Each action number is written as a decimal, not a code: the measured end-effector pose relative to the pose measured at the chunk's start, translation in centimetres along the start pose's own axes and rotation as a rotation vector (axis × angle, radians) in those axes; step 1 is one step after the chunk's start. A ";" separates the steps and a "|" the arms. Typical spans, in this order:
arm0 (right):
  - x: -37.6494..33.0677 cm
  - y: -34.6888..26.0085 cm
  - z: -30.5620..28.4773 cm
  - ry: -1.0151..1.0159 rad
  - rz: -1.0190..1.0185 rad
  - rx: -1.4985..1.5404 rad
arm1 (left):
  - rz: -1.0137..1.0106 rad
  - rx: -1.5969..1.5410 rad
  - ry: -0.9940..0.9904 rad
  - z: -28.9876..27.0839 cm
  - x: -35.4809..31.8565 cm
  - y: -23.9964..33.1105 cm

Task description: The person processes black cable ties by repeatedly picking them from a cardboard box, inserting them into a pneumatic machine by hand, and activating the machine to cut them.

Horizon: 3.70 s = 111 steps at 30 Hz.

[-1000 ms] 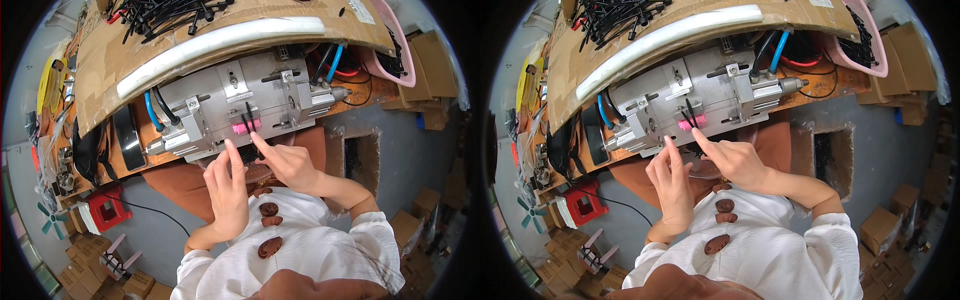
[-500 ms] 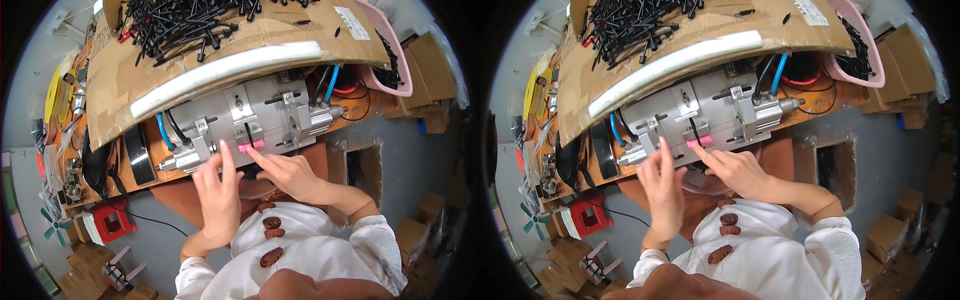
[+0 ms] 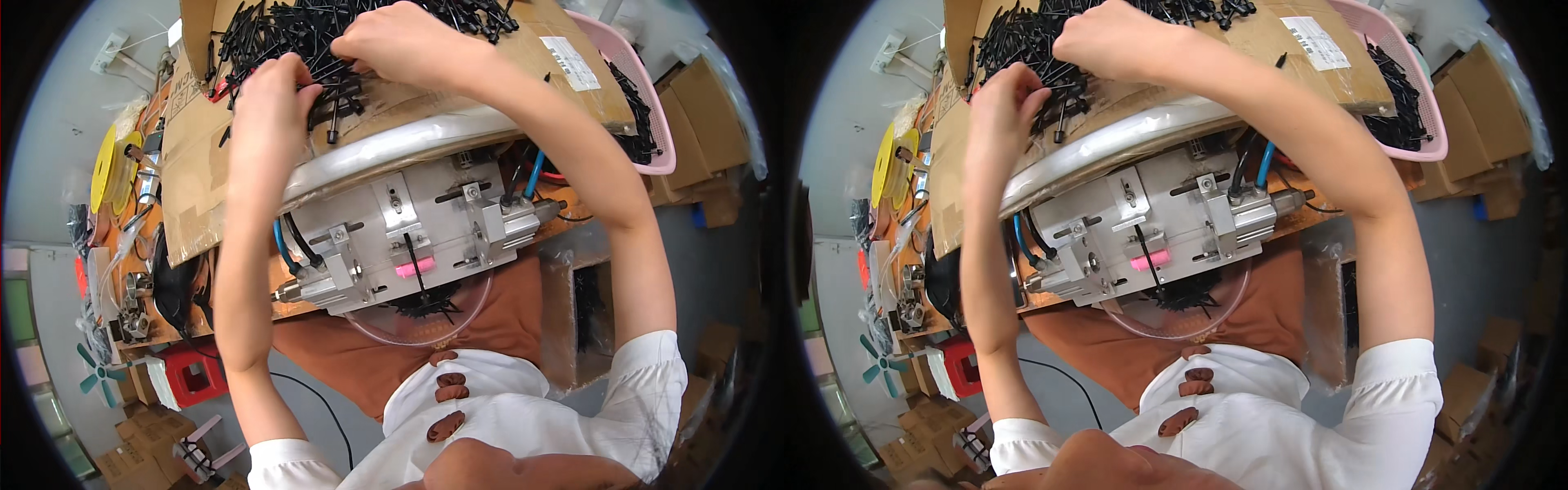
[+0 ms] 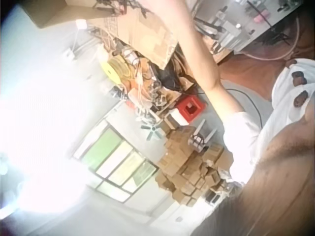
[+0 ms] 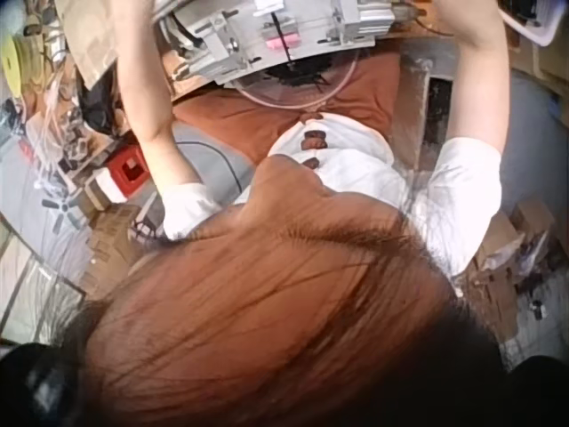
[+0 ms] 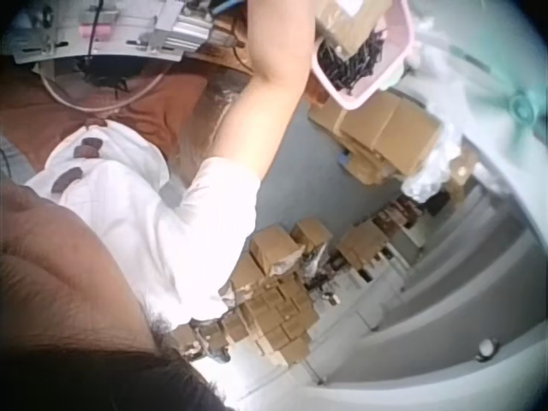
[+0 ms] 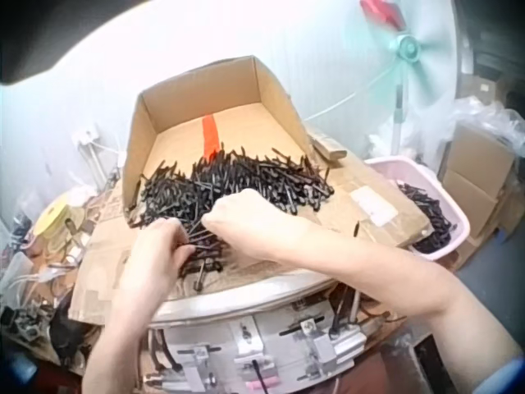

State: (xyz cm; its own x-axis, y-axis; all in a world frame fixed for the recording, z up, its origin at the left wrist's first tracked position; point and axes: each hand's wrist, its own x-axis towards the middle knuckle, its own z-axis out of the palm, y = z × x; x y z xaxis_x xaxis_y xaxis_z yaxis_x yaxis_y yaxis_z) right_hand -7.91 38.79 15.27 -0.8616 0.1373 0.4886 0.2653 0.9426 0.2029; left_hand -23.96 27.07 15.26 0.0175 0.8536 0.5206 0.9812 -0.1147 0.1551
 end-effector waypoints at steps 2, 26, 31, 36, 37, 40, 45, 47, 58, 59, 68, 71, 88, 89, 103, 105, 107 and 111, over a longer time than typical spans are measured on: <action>-1.2 0.7 -1.1 -0.091 0.019 0.017 | -0.135 -0.201 -0.173 -2.3 1.0 -1.0; -11.0 -5.6 -8.5 0.571 0.698 0.894 | -0.182 -0.292 -0.146 0.6 -23.0 14.1; -13.4 -7.9 -10.5 0.560 0.739 1.276 | -0.204 -0.197 -0.185 3.0 -22.7 15.3; -14.6 -10.0 -9.3 0.575 0.707 1.074 | -0.213 -0.129 -0.209 3.3 -22.9 15.1; -14.8 -10.6 -9.1 0.586 0.704 1.055 | -0.209 -0.136 -0.210 3.4 -22.9 15.0; -16.1 -13.7 -8.4 0.515 0.764 0.987 | -0.212 -0.148 -0.223 3.2 -23.0 14.7; -18.9 -19.5 -4.7 0.288 0.541 0.682 | -0.077 -0.179 -0.177 -0.3 -19.1 12.7; -19.9 -21.5 -3.6 0.155 0.540 0.685 | -0.008 -0.146 -0.027 -1.5 -14.4 10.0; -18.3 -22.8 -0.3 0.092 0.527 0.693 | 0.009 -0.309 -0.312 -1.1 -2.1 2.7; -18.3 -22.7 -0.3 0.089 0.529 0.686 | 0.000 -0.309 -0.316 -0.9 -2.0 2.6; -17.7 -20.9 -3.7 -0.133 0.447 0.634 | 0.085 -0.375 -0.251 -4.0 -3.7 2.1; -16.4 -16.7 -5.1 0.237 0.263 0.419 | 0.064 -0.424 -0.266 -3.4 -4.9 2.1; -4.2 -1.2 -3.4 0.285 -0.154 0.073 | -0.223 -1.623 -0.224 -8.0 -6.5 -4.2; -4.4 -1.4 -3.6 0.303 0.050 0.328 | -0.274 -1.355 -0.076 -8.1 -7.2 -2.7; -12.8 -8.0 -9.3 0.522 0.728 1.609 | -0.215 -0.287 -0.230 2.1 -22.6 14.7; -14.1 -8.5 -9.1 0.550 0.698 1.521 | -0.193 -0.213 -0.236 2.5 -22.7 14.9; -15.4 -9.5 -9.7 0.601 0.656 1.325 | -0.130 -0.146 -0.238 2.7 -22.2 15.1; -15.0 -13.6 -8.9 0.551 0.789 1.037 | -0.143 -0.113 -0.249 2.9 -22.6 14.7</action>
State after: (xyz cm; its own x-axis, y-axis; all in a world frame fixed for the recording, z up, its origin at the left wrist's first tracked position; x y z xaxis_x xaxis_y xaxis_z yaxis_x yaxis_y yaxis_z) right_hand 5.26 21.24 12.78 -0.2977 0.8180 0.4922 -0.0507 0.5013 -0.8638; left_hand -9.39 7.61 3.31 -0.0592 0.9618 0.2672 0.9497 -0.0281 0.3118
